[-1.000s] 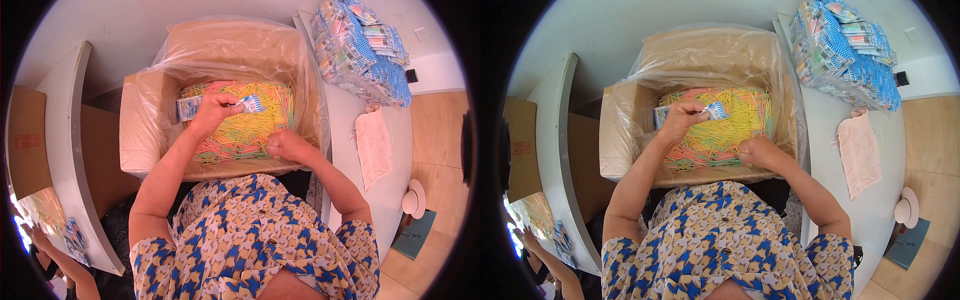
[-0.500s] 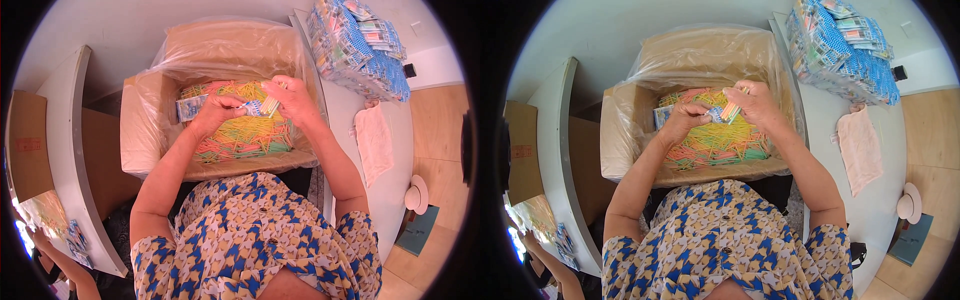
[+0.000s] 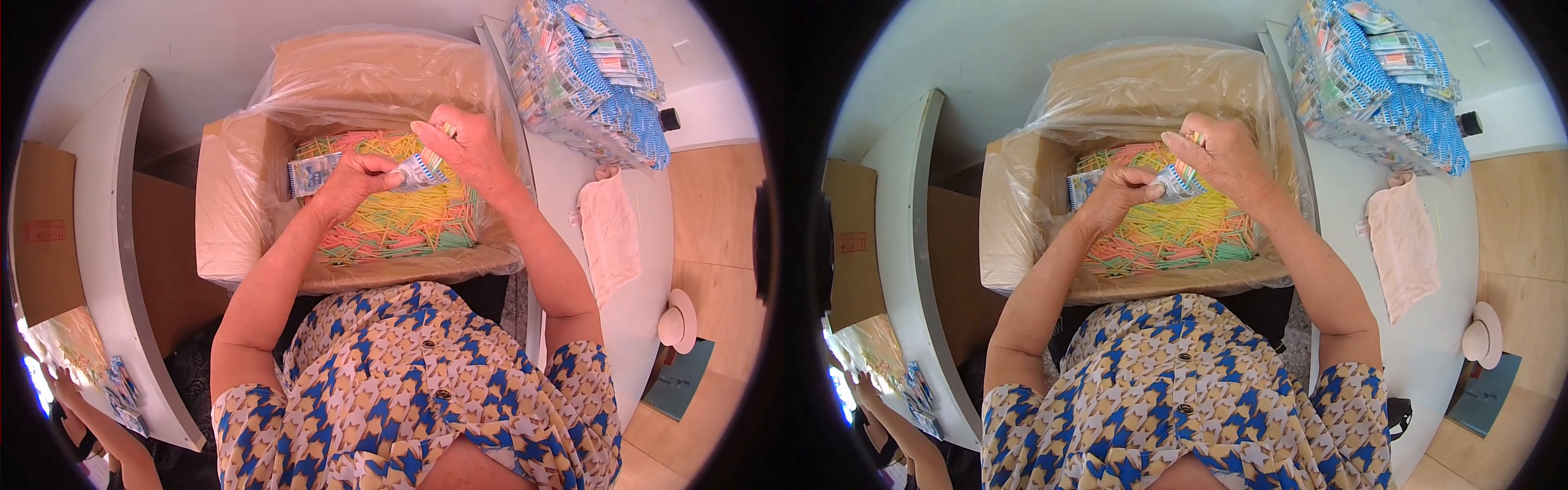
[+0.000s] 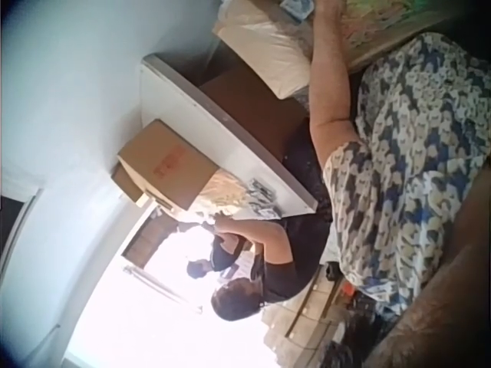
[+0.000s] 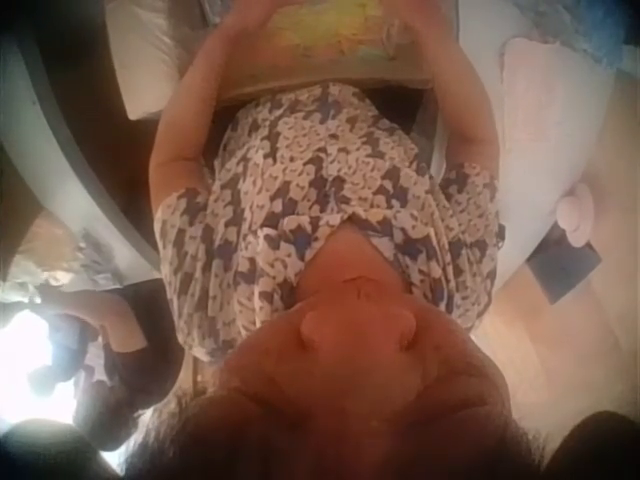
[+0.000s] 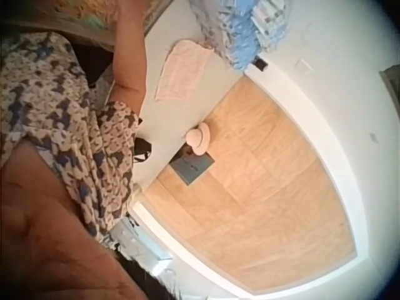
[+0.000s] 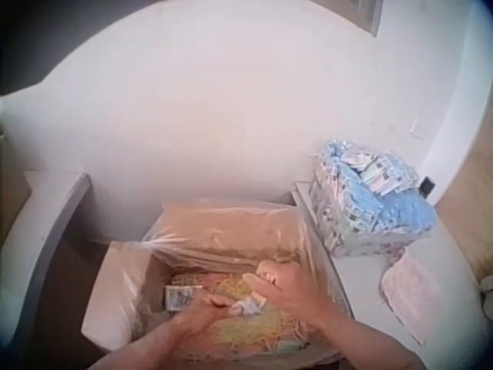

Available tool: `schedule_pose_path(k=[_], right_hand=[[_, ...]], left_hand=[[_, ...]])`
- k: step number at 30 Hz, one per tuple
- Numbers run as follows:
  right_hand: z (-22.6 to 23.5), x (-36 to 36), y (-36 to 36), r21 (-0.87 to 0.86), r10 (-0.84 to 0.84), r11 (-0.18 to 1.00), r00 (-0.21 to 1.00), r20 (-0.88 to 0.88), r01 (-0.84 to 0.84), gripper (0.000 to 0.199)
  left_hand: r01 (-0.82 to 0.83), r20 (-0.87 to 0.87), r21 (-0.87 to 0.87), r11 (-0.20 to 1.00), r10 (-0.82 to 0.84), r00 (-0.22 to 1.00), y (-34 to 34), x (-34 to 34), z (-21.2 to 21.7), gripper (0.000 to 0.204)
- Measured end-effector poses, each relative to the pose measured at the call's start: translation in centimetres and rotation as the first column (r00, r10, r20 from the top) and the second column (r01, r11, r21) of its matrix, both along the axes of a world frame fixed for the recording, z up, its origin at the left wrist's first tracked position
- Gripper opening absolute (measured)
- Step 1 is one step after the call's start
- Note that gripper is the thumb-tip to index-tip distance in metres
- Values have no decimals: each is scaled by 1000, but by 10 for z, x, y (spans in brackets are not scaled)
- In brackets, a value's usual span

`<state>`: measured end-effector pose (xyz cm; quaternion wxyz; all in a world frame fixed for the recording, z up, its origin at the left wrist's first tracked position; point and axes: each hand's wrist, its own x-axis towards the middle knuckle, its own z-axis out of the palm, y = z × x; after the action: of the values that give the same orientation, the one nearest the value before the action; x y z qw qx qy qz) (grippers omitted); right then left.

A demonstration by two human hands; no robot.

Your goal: Sorting and packing small product packets into boxes and onto sorting mats in a factory setting.

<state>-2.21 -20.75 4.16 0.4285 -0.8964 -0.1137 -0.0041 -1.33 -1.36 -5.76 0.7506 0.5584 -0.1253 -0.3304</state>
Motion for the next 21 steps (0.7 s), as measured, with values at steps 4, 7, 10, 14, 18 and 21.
schedule_pose_path(k=[4,7,10,14,18,21], right_hand=[[0,-6,12,54,-4,999,999,-32,6,26],[-2,-12,6,-85,63,995,993,100,-55,24],[2,-12,10,143,31,989,1000,-6,-30,21],[-7,-17,9,255,-69,965,998,-8,69,20],[-12,-20,7,74,-23,997,990,137,13,17],[-5,-22,4,212,-151,970,976,155,117,18]], left_hand=[[-6,-12,-23,1000,5,1000,6,1,-8,17],[-24,-72,-96,995,18,997,-1,3,-1,16],[-21,-48,-99,995,16,999,3,7,-7,19],[-60,-109,-160,985,43,993,3,6,-8,22],[-57,-138,-165,985,35,990,4,5,-6,18],[-66,-129,-157,985,46,991,-3,5,-4,21]])
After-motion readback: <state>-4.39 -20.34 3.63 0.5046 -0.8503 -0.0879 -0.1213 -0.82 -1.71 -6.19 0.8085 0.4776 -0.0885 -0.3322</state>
